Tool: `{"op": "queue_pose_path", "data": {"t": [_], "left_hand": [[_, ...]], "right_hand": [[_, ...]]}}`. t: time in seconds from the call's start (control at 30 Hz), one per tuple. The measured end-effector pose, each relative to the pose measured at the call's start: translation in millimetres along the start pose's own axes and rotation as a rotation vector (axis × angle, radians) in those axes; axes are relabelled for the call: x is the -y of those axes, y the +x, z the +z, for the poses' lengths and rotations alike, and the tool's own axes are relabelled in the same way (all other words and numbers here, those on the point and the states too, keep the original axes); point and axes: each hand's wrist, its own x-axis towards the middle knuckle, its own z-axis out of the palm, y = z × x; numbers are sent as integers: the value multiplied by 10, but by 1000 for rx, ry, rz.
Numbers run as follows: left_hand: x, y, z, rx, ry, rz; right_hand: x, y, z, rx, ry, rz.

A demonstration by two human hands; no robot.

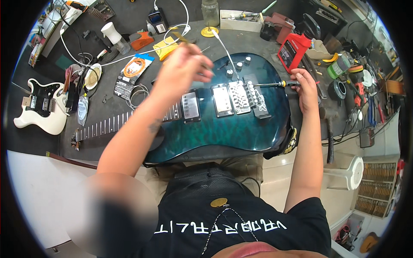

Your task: The person unpacks guitar strings from a packet, then loosens screws on an electric guitar bridge using screwdrivers. The person then inserts wooden sticks into the bridge saddles and installs a small metal block into the bridge.

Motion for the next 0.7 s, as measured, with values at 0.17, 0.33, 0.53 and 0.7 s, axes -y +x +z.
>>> {"op": "queue_pose_path", "data": {"t": [0.17, 0.33, 0.53, 0.7], "left_hand": [[223, 141, 420, 99, 104, 56], [319, 46, 502, 121, 197, 111], [324, 48, 562, 85, 279, 175], [375, 53, 543, 109, 339, 216]], "right_hand": [[23, 3, -7, 6, 1, -13], [53, -1, 37, 7, -30, -8], [12, 23, -14, 18, -40, 6], [14, 22, -20, 17, -40, 13]]}}
